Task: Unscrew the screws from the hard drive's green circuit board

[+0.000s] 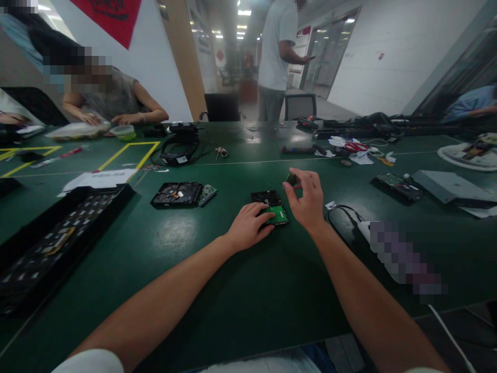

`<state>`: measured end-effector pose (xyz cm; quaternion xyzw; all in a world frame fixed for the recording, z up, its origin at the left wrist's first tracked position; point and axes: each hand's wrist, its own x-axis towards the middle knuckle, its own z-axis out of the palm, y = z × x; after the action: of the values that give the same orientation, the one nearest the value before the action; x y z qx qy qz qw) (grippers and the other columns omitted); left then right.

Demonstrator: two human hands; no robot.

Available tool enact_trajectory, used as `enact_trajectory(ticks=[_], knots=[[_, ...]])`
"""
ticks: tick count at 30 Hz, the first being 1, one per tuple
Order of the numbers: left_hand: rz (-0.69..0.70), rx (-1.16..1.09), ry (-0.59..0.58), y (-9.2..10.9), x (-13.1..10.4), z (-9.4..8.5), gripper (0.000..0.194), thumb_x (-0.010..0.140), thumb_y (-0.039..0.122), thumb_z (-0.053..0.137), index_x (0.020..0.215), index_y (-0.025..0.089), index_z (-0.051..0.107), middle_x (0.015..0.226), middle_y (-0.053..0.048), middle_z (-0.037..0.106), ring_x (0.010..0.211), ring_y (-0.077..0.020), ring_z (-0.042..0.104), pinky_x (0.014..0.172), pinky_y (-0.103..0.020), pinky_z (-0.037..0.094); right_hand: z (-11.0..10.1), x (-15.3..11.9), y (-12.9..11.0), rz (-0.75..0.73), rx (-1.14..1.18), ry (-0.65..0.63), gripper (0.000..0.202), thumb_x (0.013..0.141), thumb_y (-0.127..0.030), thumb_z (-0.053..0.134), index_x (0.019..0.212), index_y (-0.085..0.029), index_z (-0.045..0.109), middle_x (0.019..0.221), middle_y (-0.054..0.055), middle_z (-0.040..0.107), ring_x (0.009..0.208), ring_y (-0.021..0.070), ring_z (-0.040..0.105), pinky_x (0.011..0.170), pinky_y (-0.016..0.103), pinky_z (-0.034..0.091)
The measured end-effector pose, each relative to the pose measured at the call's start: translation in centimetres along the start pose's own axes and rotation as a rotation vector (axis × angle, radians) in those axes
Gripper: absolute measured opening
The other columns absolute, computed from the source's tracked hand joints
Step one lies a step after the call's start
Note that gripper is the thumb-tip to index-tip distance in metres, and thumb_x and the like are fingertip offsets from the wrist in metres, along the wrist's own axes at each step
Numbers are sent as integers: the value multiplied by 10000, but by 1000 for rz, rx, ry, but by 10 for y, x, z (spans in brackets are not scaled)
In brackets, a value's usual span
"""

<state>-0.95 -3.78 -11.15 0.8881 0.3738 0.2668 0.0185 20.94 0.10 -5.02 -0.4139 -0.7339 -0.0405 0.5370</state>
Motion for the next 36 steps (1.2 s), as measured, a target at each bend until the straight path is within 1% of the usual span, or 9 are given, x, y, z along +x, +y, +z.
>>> enact_trajectory(ticks=[5,12,15,20,23,26,28,32,36], knots=[[-8,-20,5,1,-1,0,370,1010,409,635,1336,246,696,1414,-149,612,1347,-339,565,1127,-570,472,1,0,4,-15,-3,-29,412,1043,-318,517,1452,-273,547,1306,130,651,1137,289,653,954,502,601],[-4,-5,4,0,-1,0,378,1009,418,633,1333,233,696,1416,-150,609,1354,-341,560,1140,-558,463,-1,2,-3,-6,17,12,365,1002,-348,633,1358,-273,607,1212,118,622,1064,266,641,811,423,635],[-2,-1,2,-1,-1,0,376,1013,416,627,1332,228,695,1422,-150,604,1358,-340,556,1140,-556,462,-2,2,-2,-18,4,3,339,1015,-321,610,1350,-267,613,1195,116,621,1046,259,642,834,427,630],[-4,-5,-3,0,-1,0,378,1016,420,622,1344,245,688,1434,-142,597,1361,-334,553,1134,-561,466,0,0,1,-27,-15,-13,394,1046,-299,517,1436,-254,540,1287,137,641,1128,287,647,932,497,608],[-4,-7,-3,0,-1,-1,375,1016,420,623,1342,246,689,1432,-141,597,1365,-335,550,1135,-560,465,0,1,0,6,9,-6,377,1032,-347,557,1401,-266,563,1269,132,622,1124,285,635,877,469,625],[-2,-6,-1,0,-1,0,376,1014,421,626,1336,238,691,1426,-145,602,1362,-336,552,1137,-558,464,-2,2,-2,10,11,11,336,1012,-372,607,1331,-264,615,1200,121,603,1055,265,628,831,439,630],[-1,0,-1,0,-1,0,378,1014,422,626,1333,230,693,1425,-150,602,1357,-338,556,1136,-557,465,-2,2,-2,2,-3,14,324,1017,-359,598,1325,-261,619,1179,118,611,1042,262,626,846,447,623],[-2,11,1,-1,-1,2,389,1019,432,619,1333,214,693,1422,-157,604,1353,-340,559,1133,-552,468,-1,2,-1,-29,-7,2,353,1040,-300,535,1386,-247,574,1256,134,637,1133,281,625,896,471,610],[-4,2,7,-1,-1,2,382,1013,434,629,1330,231,695,1424,-148,606,1352,-338,563,1135,-558,467,0,1,-1,-21,22,19,345,1019,-308,594,1359,-251,585,1244,124,639,1103,267,636,833,431,626]])
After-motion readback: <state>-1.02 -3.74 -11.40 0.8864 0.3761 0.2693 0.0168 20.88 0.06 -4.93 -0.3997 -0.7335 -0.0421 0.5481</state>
